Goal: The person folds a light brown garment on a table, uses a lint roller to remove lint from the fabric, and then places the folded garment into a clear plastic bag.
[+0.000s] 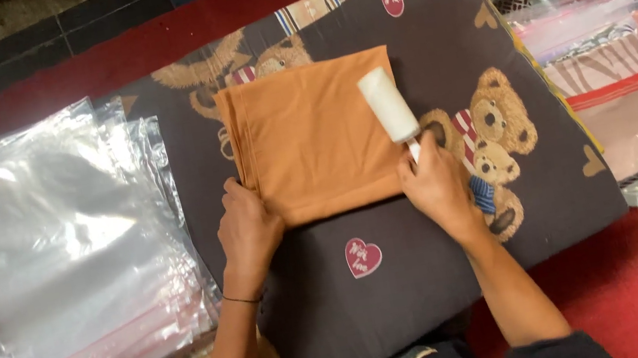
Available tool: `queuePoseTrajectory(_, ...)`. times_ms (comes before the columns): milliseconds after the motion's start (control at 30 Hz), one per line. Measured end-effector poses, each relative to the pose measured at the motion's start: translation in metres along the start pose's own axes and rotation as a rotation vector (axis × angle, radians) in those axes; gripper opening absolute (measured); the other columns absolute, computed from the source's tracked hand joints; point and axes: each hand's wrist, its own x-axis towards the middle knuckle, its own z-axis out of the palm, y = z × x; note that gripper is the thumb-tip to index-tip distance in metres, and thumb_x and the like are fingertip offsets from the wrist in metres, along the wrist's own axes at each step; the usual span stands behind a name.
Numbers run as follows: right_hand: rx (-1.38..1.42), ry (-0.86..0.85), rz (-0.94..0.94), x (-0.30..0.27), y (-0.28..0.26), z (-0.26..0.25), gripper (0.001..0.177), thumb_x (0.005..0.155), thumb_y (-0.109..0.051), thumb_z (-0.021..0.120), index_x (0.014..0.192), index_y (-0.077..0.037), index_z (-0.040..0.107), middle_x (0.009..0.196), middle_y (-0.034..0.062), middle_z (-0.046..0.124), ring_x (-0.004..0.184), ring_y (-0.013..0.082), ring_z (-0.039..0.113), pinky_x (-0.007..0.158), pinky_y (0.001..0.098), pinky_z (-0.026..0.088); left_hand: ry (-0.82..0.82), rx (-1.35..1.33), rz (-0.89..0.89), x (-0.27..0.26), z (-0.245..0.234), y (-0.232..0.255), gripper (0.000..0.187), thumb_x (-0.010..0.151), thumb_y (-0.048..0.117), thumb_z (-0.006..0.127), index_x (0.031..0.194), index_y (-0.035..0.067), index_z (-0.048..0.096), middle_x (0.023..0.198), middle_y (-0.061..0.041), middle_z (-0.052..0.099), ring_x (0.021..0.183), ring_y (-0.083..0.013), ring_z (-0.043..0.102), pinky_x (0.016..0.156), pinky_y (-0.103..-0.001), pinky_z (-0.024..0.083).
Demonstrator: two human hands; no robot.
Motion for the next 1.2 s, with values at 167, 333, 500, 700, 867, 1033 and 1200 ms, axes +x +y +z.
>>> queuePoseTrajectory(167, 0.015, 0.018, -0.184, -0.005, 0.032, 0.012, 0.036, 0.090, -0.030, 0.058, 0.112, -0.002, 0.052, 0.092, 0.0300, 0.069, 0.092, 0.0530, 0.069, 0.079, 0.0625, 0.055, -0.135, -0.209, -0.019, -0.052, -0.028, 0.018, 0.054, 0.084, 0.003, 0.052, 0.134, -0.006, 0.035, 0.111, -0.038, 0.058, 0.093, -0.0657, 0.062, 0.080, -0.074, 0.048)
queuePoseTrajectory(333, -0.149, -0.056, -0.162, -0.073, 0.034, -0.030, 0.033, 0.094, -0.036, 0.052, 0.106, -0.005, 0.053, 0.091, 0.0289, 0.069, 0.086, 0.0530, 0.070, 0.077, 0.0629, 0.054, -0.089, -0.206, -0.043, -0.105, -0.012, 0.001, 0.057, 0.088, 0.004, 0.054, 0.139, -0.010, 0.034, 0.120, -0.035, 0.059, 0.104, -0.0587, 0.062, 0.083, -0.065, 0.051)
queuePoseTrajectory(500, -0.270, 0.144, -0.310, -0.132, 0.053, -0.004, 0.026, 0.095, -0.029, 0.053, 0.103, -0.005, 0.059, 0.069, 0.0222, 0.067, 0.066, 0.0443, 0.072, 0.058, 0.0531, 0.055, 0.476, 0.137, 0.268, -0.106, 0.017, -0.009, 0.058, 0.088, 0.010, 0.064, 0.140, -0.007, 0.047, 0.115, -0.022, 0.055, 0.110, -0.0405, 0.057, 0.089, -0.047, 0.047)
queuePoseTrajectory(700, 0.056, -0.046, -0.494, -0.166, 0.076, 0.040, 0.023, 0.092, -0.016, 0.062, 0.114, -0.008, 0.059, 0.092, 0.0134, 0.070, 0.065, 0.0358, 0.071, 0.052, 0.0478, 0.056, 0.189, 0.270, 0.620, -0.090, 0.053, -0.024, 0.062, 0.105, 0.028, 0.037, 0.155, -0.007, 0.029, 0.164, -0.027, 0.022, 0.155, -0.0394, 0.018, 0.126, -0.048, 0.019)
queuePoseTrajectory(867, -0.193, 0.336, -0.276, -0.110, 0.107, 0.009, 0.021, 0.093, -0.017, 0.061, 0.110, -0.007, 0.065, 0.082, 0.0200, 0.069, 0.072, 0.0436, 0.071, 0.063, 0.0555, 0.057, 0.191, 0.270, 0.568, -0.092, 0.052, -0.020, 0.061, 0.106, 0.028, 0.038, 0.155, -0.007, 0.030, 0.165, -0.027, 0.023, 0.155, -0.0385, 0.016, 0.126, -0.045, 0.010)
queuePoseTrajectory(1033, -0.137, 0.334, -0.419, -0.102, 0.083, 0.001, 0.016, 0.093, -0.015, 0.060, 0.107, -0.011, 0.067, 0.083, 0.0145, 0.071, 0.070, 0.0386, 0.073, 0.062, 0.0476, 0.058, 0.203, 0.275, 0.577, -0.091, 0.056, -0.023, 0.063, 0.106, 0.033, 0.035, 0.156, -0.006, 0.030, 0.166, -0.025, 0.021, 0.156, -0.0373, 0.015, 0.126, -0.045, 0.010)
queuePoseTrajectory(1200, -0.203, 0.219, -0.751, -0.066, 0.069, 0.017, 0.016, 0.089, -0.025, 0.063, 0.101, -0.018, 0.071, 0.078, 0.0093, 0.072, 0.062, 0.0341, 0.073, 0.054, 0.0470, 0.058, 0.209, 0.293, 0.577, -0.090, 0.055, -0.024, 0.064, 0.106, 0.033, 0.034, 0.156, -0.006, 0.029, 0.166, -0.025, 0.021, 0.156, -0.0376, 0.015, 0.126, -0.045, 0.011)
